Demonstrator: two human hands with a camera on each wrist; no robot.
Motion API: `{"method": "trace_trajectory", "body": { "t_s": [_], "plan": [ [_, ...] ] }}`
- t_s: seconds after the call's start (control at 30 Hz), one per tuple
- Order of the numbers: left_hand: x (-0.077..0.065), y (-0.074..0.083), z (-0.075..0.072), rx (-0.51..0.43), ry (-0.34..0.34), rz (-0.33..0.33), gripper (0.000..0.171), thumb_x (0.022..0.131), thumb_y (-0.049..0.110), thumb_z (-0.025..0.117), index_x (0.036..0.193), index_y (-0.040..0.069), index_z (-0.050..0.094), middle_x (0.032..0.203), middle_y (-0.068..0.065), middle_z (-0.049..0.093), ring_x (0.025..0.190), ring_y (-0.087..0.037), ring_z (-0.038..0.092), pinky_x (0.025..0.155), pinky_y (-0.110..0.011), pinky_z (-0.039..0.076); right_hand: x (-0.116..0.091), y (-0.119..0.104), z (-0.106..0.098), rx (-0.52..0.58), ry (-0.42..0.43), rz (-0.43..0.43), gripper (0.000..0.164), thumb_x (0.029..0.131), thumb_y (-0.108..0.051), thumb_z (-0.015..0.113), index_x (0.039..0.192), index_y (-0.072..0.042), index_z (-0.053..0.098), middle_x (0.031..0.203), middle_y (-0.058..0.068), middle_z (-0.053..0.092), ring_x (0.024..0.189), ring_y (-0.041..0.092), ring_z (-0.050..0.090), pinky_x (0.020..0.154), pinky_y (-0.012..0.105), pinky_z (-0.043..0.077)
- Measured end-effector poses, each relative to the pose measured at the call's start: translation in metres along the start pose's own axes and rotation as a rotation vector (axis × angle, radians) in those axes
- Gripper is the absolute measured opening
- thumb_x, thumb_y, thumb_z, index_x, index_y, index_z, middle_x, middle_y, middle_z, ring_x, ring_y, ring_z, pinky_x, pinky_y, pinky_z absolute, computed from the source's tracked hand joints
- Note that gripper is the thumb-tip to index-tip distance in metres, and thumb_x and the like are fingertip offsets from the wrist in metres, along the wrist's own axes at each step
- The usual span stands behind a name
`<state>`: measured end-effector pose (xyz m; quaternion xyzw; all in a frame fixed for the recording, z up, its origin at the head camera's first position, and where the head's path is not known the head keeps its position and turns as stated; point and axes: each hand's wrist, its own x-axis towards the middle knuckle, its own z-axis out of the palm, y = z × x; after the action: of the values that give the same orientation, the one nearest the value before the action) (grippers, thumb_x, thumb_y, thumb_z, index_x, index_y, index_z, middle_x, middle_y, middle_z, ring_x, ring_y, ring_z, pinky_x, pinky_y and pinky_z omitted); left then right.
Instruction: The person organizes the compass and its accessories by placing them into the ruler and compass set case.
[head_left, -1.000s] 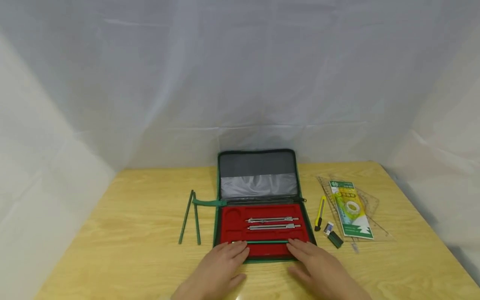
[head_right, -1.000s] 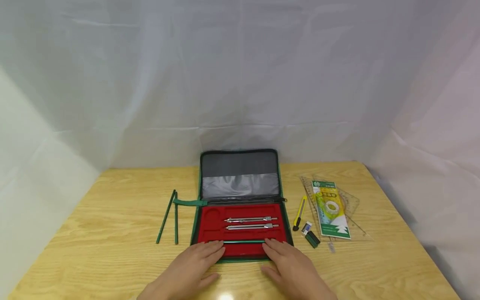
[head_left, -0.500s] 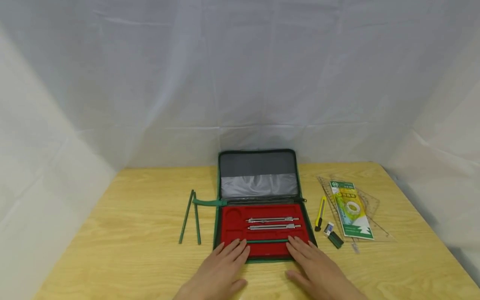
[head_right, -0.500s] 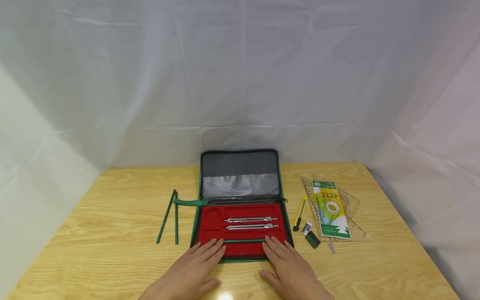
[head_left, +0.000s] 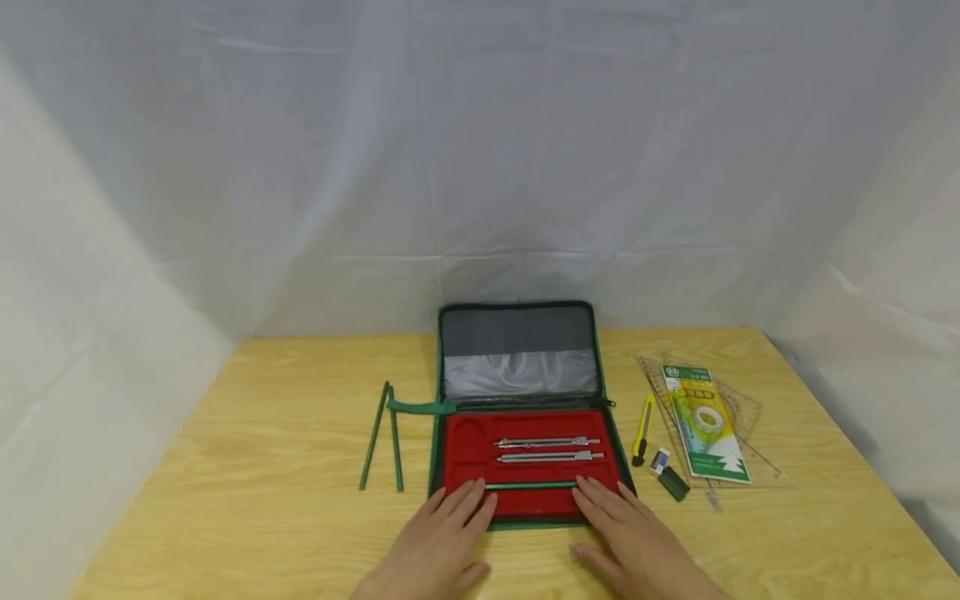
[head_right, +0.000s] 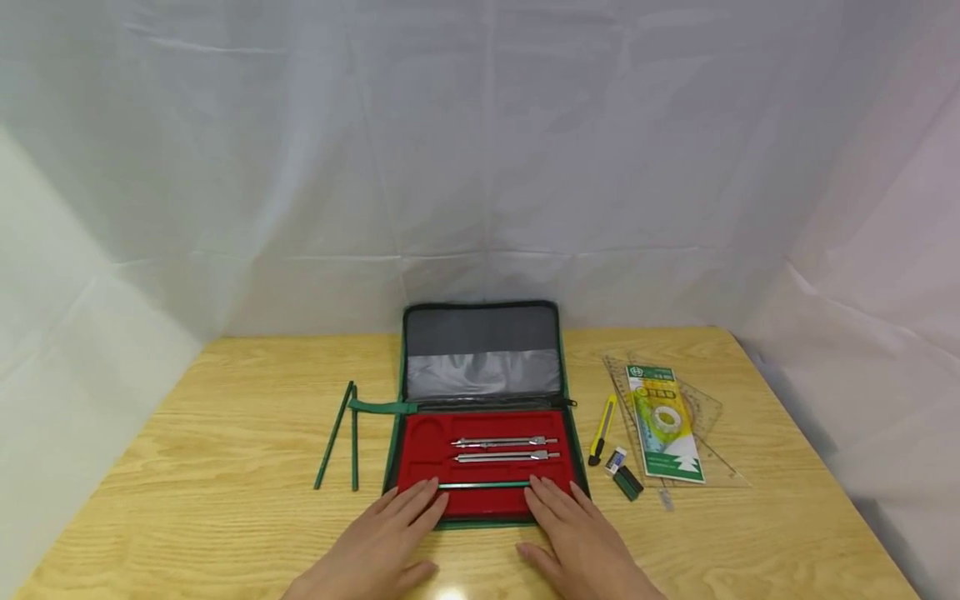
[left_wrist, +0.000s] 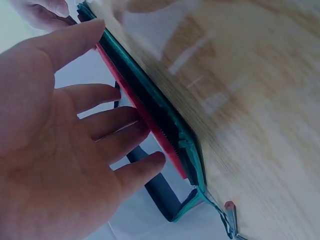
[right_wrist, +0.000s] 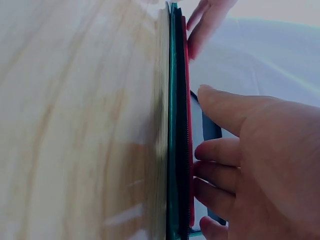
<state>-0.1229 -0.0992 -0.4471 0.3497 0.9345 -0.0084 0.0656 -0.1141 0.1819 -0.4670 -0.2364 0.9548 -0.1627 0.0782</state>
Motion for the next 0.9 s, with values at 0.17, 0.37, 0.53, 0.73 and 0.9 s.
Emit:
{"method": "trace_trajectory", "body": {
  "t_s": [0.17, 0.37, 0.53, 0.73, 0.9],
  "plan": [
    [-0.0016, 0.0004, -0.0015, 0.011, 0.030, -0.009, 0.067, 0.087, 0.049, 0.065, 0.138, 0.009, 0.050, 0.143, -0.011, 0.044, 0.131, -0.025, 0.041, 0.101, -0.044, 0.039, -0.0003, 0.0008, 0.0006, 0.001, 0.020, 0.001, 0.072, 0.094, -0.062, 0.040, 0.141, -0.007, 0.047, 0.149, 0.006, 0.037, 0.137, 0.024, 0.033, 0.111, 0.049, 0.020],
    [-0.0023, -0.0005, -0.0022, 0.027, -0.005, -0.016, 0.068, 0.086, 0.050, 0.065, 0.138, 0.009, 0.051, 0.142, -0.008, 0.046, 0.129, -0.021, 0.043, 0.097, -0.045, 0.042, 0.0011, 0.0013, -0.0002, -0.020, 0.009, 0.023, 0.074, 0.093, -0.063, 0.039, 0.139, -0.007, 0.050, 0.147, 0.007, 0.040, 0.136, 0.025, 0.034, 0.111, 0.049, 0.019],
    [-0.0030, -0.0010, -0.0017, 0.017, 0.008, -0.020, 0.068, 0.086, 0.049, 0.065, 0.138, 0.009, 0.050, 0.142, -0.010, 0.046, 0.129, -0.022, 0.044, 0.097, -0.045, 0.042, -0.0003, 0.0009, 0.0000, -0.024, 0.026, 0.011, 0.073, 0.094, -0.063, 0.039, 0.139, -0.006, 0.050, 0.147, 0.007, 0.040, 0.135, 0.025, 0.035, 0.111, 0.049, 0.020],
    [-0.0034, -0.0022, -0.0003, -0.004, 0.003, -0.013, 0.067, 0.086, 0.049, 0.065, 0.139, 0.010, 0.050, 0.142, -0.009, 0.046, 0.128, -0.022, 0.045, 0.095, -0.045, 0.044, -0.0012, 0.0004, -0.0003, -0.033, 0.046, -0.001, 0.073, 0.094, -0.062, 0.040, 0.139, -0.007, 0.049, 0.146, 0.007, 0.042, 0.135, 0.025, 0.036, 0.110, 0.050, 0.021],
    [-0.0031, -0.0032, 0.0003, -0.007, 0.018, 0.005, 0.067, 0.086, 0.048, 0.065, 0.139, 0.012, 0.049, 0.142, -0.010, 0.046, 0.127, -0.023, 0.045, 0.094, -0.044, 0.045, -0.0003, 0.0004, -0.0011, -0.030, 0.030, -0.002, 0.072, 0.094, -0.062, 0.039, 0.139, -0.007, 0.050, 0.145, 0.006, 0.043, 0.134, 0.025, 0.038, 0.110, 0.049, 0.022]
  ]
}}
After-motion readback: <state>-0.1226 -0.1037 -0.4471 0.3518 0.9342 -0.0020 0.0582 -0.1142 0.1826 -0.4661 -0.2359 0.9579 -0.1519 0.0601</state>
